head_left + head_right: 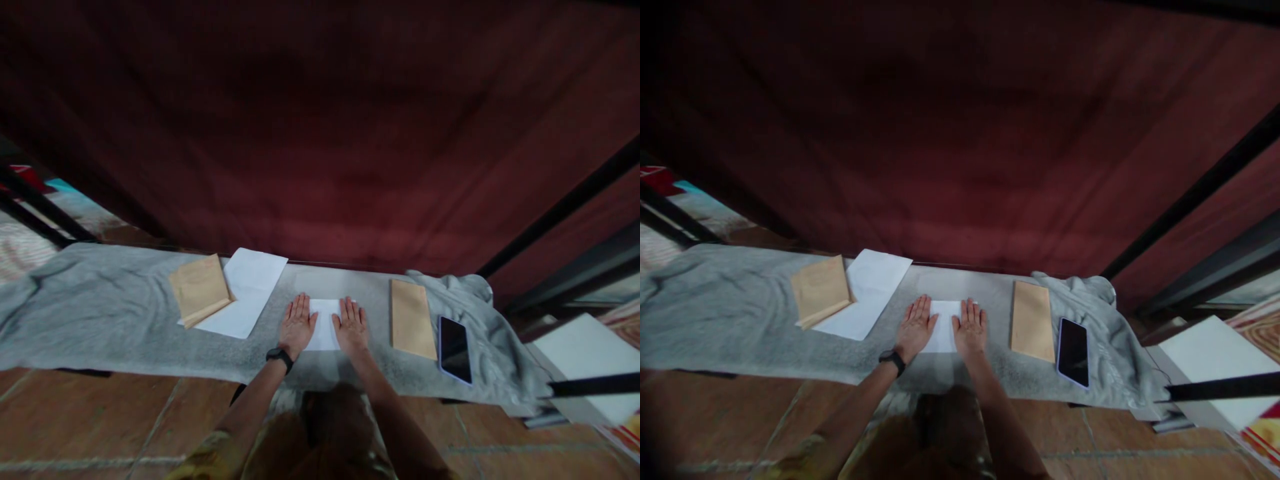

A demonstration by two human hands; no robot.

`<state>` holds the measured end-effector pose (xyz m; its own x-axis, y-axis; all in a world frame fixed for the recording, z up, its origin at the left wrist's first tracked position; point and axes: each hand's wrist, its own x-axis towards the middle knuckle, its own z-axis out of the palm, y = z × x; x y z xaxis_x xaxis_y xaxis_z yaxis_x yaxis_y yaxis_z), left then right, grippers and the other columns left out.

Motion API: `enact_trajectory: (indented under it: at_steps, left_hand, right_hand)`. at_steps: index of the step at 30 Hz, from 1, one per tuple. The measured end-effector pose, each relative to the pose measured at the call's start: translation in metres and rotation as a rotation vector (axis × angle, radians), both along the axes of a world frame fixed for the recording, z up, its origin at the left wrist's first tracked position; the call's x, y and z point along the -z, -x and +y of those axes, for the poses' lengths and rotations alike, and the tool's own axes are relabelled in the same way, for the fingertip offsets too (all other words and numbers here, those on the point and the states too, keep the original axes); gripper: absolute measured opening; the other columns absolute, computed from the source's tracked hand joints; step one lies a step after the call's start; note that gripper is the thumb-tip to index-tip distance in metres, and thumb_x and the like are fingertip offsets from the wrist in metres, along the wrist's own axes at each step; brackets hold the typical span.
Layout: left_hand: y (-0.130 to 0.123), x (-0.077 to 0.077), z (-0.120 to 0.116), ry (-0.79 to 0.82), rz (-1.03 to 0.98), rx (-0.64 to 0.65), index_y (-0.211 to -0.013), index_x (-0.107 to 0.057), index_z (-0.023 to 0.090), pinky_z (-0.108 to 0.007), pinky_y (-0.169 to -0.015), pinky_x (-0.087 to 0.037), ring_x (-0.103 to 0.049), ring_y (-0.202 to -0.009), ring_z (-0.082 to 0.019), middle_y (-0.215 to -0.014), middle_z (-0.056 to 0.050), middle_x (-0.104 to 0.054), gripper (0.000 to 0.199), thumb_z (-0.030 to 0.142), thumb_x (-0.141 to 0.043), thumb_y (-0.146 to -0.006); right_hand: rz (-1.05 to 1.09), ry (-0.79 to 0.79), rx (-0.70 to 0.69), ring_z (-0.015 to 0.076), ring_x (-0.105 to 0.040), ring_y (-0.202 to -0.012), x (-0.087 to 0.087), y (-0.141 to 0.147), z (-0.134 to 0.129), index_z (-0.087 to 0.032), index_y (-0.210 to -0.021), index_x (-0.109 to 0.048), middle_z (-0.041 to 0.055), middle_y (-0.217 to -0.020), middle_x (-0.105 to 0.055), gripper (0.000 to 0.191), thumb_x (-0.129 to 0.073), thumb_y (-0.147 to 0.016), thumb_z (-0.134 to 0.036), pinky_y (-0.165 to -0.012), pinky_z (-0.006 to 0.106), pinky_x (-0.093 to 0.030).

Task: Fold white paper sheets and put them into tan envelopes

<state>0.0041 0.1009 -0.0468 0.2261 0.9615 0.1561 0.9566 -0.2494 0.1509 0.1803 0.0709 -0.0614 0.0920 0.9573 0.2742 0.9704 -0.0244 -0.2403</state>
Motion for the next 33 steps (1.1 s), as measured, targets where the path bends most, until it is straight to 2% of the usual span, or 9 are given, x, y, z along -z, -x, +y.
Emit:
enact_trajectory:
  at_steps: [5, 8, 14, 18, 21, 23, 25, 29, 33]
  left_hand:
    - [0.007, 0.001, 0.000, -0.030, -0.017, -0.064, -0.153, -0.036, 0.003, -0.045, -0.123, -0.021, -0.026, -0.151, -0.027, -0.158, -0.018, -0.037, 0.063, 0.040, -0.028, -0.102]
    - [0.015, 0.001, -0.002, -0.074, -0.057, -0.085, -0.152, -0.037, 0.003, -0.048, -0.122, -0.023, -0.030, -0.150, -0.028, -0.156, -0.021, -0.039, 0.063, 0.039, -0.029, -0.101]
    - [0.040, -0.003, -0.025, -0.105, -0.162, -0.115, -0.150, -0.040, 0.007, -0.052, -0.120, -0.025, -0.035, -0.147, -0.031, -0.154, -0.020, -0.044, 0.059, 0.035, -0.035, -0.098]
    - [0.045, -0.011, -0.045, -0.063, -0.320, -0.157, -0.143, -0.049, 0.010, -0.051, -0.118, -0.031, -0.044, -0.141, -0.031, -0.148, -0.019, -0.052, 0.054, 0.029, -0.040, -0.093]
    - [0.039, -0.021, -0.050, 0.049, -0.586, -0.236, -0.131, -0.059, 0.014, -0.048, -0.113, -0.038, -0.053, -0.132, -0.031, -0.137, -0.016, -0.062, 0.047, 0.026, -0.047, -0.088]
    - [0.035, -0.028, -0.048, 0.167, -0.828, -0.325, -0.120, -0.064, 0.017, -0.045, -0.107, -0.044, -0.059, -0.123, -0.030, -0.123, -0.013, -0.070, 0.040, 0.027, -0.055, -0.082]
    - [0.034, -0.035, -0.045, 0.266, -1.006, -0.409, -0.111, -0.067, 0.016, -0.041, -0.093, -0.052, -0.067, -0.107, -0.029, -0.103, -0.010, -0.074, 0.035, 0.027, -0.062, -0.078]
    - [0.039, -0.045, -0.042, 0.344, -1.135, -0.469, -0.102, -0.067, 0.013, -0.032, -0.065, -0.053, -0.069, -0.074, -0.023, -0.075, -0.004, -0.072, 0.033, 0.032, -0.067, -0.075]
    - [0.034, -0.053, -0.050, 0.379, -1.228, -0.441, -0.090, -0.069, 0.014, -0.029, -0.057, -0.050, -0.068, -0.069, -0.022, -0.068, -0.003, -0.069, 0.030, 0.034, -0.074, -0.068]
  right_hand:
    - [-0.008, -0.092, 0.026, 0.0309, -0.044, -0.141, 0.004, -0.015, -0.012, -0.008, -0.150, -0.042, 0.0188, -0.153, -0.044, 0.057, -0.031, -0.104, -0.040, -0.117, 0.052, -0.027]
    - [0.017, -0.094, 0.040, 0.0317, -0.044, -0.140, 0.002, -0.022, -0.024, -0.007, -0.151, -0.040, 0.0203, -0.153, -0.044, 0.058, -0.032, -0.104, -0.039, -0.116, 0.054, -0.029]
    - [0.043, -0.058, 0.077, 0.0314, -0.042, -0.142, -0.006, -0.033, -0.052, -0.007, -0.150, -0.041, 0.0200, -0.154, -0.042, 0.055, -0.033, -0.104, -0.036, -0.117, 0.053, -0.029]
    - [0.062, -0.071, 0.050, 0.0300, -0.035, -0.146, -0.012, -0.020, -0.069, -0.006, -0.151, -0.040, 0.0193, -0.158, -0.037, 0.054, -0.034, -0.102, -0.030, -0.119, 0.052, -0.027]
    - [0.075, -0.052, -0.088, 0.0273, -0.032, -0.148, -0.016, 0.004, -0.081, -0.014, -0.153, -0.037, 0.0122, -0.161, -0.034, 0.054, -0.035, -0.102, -0.030, -0.121, 0.050, -0.026]
    - [0.080, -0.024, -0.169, 0.0257, -0.032, -0.148, -0.016, 0.019, -0.087, -0.015, -0.153, -0.039, 0.0104, -0.160, -0.035, 0.053, -0.036, -0.102, -0.031, -0.122, 0.047, -0.026]
    - [0.083, -0.002, -0.191, 0.0251, -0.035, -0.147, -0.016, 0.029, -0.091, -0.013, -0.151, -0.041, 0.0115, -0.159, -0.038, 0.053, -0.037, -0.102, -0.032, -0.122, 0.045, -0.026]
    - [0.092, 0.035, -0.184, 0.0252, -0.037, -0.146, -0.016, 0.032, -0.093, -0.013, -0.151, -0.043, 0.0125, -0.158, -0.038, 0.053, -0.039, -0.102, -0.033, -0.122, 0.046, -0.025]
    - [0.105, 0.094, -0.200, 0.0268, -0.034, -0.148, -0.025, 0.031, -0.093, -0.012, -0.151, -0.041, 0.0143, -0.159, -0.035, 0.059, -0.046, -0.099, -0.038, -0.122, 0.047, -0.024]
